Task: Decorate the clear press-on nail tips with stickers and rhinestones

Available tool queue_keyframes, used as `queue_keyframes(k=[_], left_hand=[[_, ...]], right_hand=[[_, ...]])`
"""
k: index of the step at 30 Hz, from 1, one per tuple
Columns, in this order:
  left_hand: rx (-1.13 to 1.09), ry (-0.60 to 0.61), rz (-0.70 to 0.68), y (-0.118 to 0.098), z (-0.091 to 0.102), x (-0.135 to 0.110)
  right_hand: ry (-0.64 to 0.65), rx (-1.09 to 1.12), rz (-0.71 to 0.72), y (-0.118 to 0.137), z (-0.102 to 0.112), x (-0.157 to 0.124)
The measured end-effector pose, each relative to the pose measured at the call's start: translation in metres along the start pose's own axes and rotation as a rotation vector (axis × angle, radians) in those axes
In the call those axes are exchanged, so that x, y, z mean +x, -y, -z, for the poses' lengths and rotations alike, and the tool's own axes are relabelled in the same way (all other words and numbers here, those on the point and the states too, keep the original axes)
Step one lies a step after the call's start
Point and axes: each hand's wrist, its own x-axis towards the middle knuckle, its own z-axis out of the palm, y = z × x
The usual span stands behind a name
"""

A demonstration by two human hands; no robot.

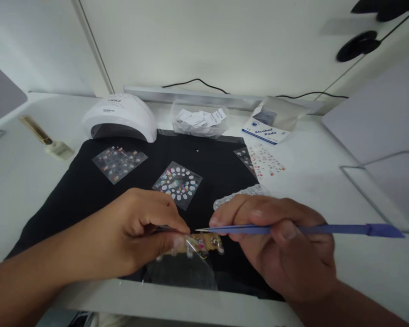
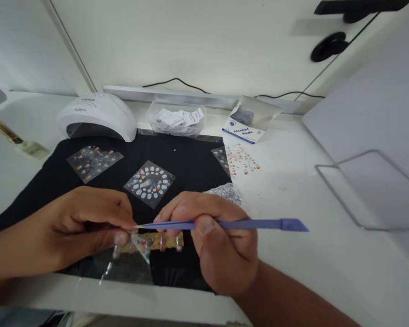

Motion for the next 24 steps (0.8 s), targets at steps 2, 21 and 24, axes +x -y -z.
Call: queue_keyframes(k=[2, 21, 24], left_hand=[[-0.002, -0.008, -0.001, 0.001, 0.000, -0.001], [0.206, -0.347, -0.365, 0.010, 0.000, 0.000], [0.205, -0.370, -0.365, 0.011, -0.003, 0.001]], right_hand=[[-0.006, 0.009, -0.034, 0.001, 0.001, 0.000], [-0.159, -0.223, -0.155, -0.008, 0.007, 0.004], [-0.104, -0.348, -0.174, -0.005, -0.003, -0.002]])
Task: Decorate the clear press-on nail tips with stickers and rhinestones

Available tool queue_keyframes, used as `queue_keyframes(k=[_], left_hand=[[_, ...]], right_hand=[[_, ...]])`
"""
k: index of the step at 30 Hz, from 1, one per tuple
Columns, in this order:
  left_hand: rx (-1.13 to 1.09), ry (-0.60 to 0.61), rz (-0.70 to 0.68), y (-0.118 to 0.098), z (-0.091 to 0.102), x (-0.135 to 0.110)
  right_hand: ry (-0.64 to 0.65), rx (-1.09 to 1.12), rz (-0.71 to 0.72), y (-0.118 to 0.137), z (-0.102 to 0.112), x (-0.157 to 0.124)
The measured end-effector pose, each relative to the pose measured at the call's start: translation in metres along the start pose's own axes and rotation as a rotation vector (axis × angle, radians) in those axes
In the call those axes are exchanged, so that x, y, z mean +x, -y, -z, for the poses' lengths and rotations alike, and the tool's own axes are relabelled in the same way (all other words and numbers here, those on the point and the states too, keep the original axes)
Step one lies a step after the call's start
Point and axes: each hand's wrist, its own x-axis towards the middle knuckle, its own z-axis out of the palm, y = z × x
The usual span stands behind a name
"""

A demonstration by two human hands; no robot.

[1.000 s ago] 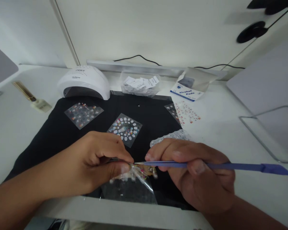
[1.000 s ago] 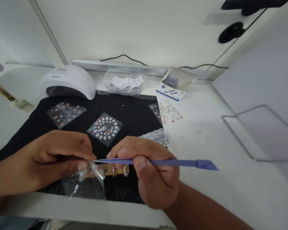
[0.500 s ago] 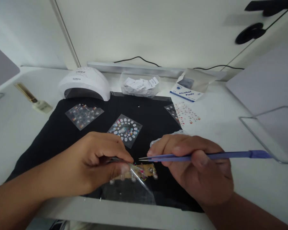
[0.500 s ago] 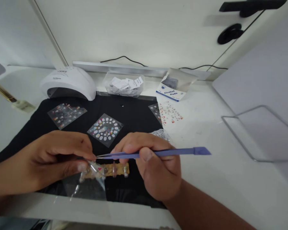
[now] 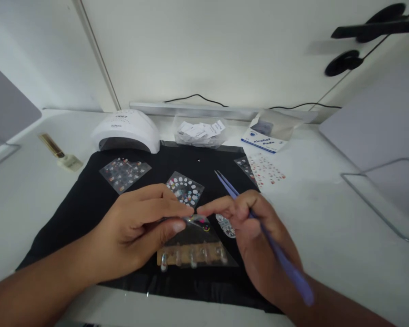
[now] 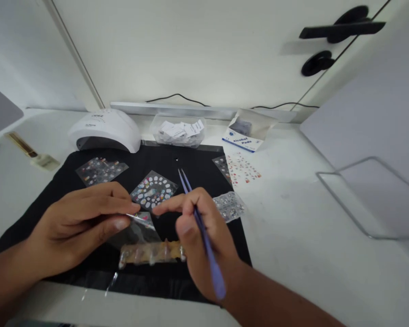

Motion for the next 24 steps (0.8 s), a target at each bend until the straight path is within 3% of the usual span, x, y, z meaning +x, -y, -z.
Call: queue_keyframes(k=[3, 9, 13, 18, 24], left_hand=[[0.011, 0.006, -0.013, 0.000, -0.003, 0.000], [0.098, 0.012, -0.040, -0.001, -0.007, -0.001], [0.177, -0.011, -0.019, 0.000, -0.010, -0.003], [0.159, -0.045, 0.022, 0.000, -0.014, -0.004], [0.110, -0.075, 0.056, -0.002, -0.018, -0.003]], right_hand=[[0.045, -0.055, 0.029, 0.004, -0.007, -0.007], [-0.020, -0.157, 0.065, 0.000, -0.015, -0.012], [-0.021, -0.265, 0.233, -0.001, -0.015, -0.008], [0.082, -0.352, 0.441, -0.002, -0.012, -0.003], [0.161, -0.425, 0.473, 0.001, -0.011, -0.005]])
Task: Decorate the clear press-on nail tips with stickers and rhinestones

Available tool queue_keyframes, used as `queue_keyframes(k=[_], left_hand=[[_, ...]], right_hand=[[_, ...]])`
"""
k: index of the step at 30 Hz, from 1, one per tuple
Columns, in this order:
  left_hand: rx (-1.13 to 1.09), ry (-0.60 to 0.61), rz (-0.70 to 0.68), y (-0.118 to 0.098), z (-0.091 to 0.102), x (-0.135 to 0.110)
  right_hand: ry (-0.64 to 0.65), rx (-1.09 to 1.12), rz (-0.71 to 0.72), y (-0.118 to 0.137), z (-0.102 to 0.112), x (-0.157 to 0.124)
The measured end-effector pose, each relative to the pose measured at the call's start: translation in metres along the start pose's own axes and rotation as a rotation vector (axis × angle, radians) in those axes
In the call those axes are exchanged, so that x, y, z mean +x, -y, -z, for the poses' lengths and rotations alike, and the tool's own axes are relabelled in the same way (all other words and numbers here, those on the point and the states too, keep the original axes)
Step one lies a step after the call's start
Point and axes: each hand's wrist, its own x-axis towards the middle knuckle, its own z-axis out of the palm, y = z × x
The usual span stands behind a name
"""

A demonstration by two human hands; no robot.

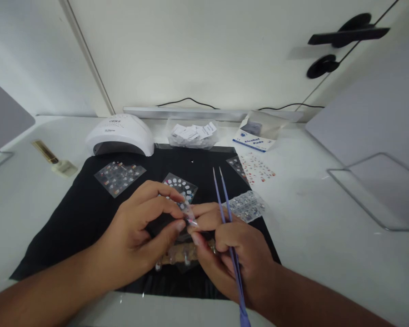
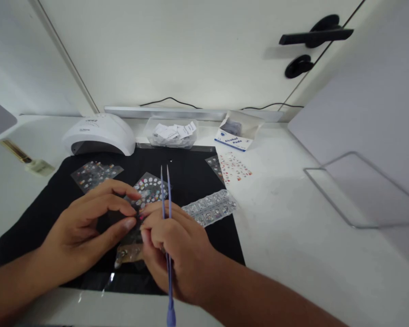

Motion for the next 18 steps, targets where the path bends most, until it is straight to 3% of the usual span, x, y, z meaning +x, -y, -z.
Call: queue_keyframes(k=[7, 18], left_hand=[[-0.041, 0.019, 0.051, -0.0016, -0.0030, -0.0027], [-0.167, 0.021, 0.117, 0.0036, 0.0045, -0.0042]], right_hand=[[-0.009, 0.059, 0.006, -0.0008, -0.0005, 0.0021], [-0.050, 0.109, -0.100, -0.0027, -0.0004, 0.0023]])
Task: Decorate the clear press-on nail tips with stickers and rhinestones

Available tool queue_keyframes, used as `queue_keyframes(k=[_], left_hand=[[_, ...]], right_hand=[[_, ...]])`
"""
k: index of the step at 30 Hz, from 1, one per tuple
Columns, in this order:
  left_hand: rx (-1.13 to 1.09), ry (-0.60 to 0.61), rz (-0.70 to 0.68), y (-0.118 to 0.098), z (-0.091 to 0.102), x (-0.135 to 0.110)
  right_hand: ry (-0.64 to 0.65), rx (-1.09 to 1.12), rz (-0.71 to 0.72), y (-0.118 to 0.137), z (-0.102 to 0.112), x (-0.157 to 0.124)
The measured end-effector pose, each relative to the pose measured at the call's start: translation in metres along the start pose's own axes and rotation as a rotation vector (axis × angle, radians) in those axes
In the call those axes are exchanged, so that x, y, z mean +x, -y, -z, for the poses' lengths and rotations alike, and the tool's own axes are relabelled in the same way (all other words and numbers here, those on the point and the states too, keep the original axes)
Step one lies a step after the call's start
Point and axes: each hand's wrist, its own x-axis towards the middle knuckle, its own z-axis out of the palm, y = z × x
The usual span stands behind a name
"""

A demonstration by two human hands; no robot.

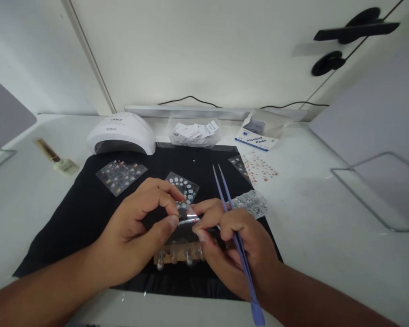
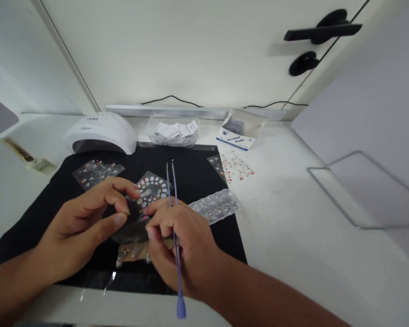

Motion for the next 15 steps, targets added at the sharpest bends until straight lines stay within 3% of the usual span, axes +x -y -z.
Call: queue_keyframes(k=[10, 15], left_hand=[[-0.156, 0.001, 0.005, 0.006, 0.008, -0.002], [-0.234, -0.007, 0.071, 0.006, 0.010, -0.002]], right_hand=[[-0.018, -0.241, -0.085, -0.024, 0.014, 0.013], [0.000, -0.356, -0.116, -0.042, 0.034, 0.025]])
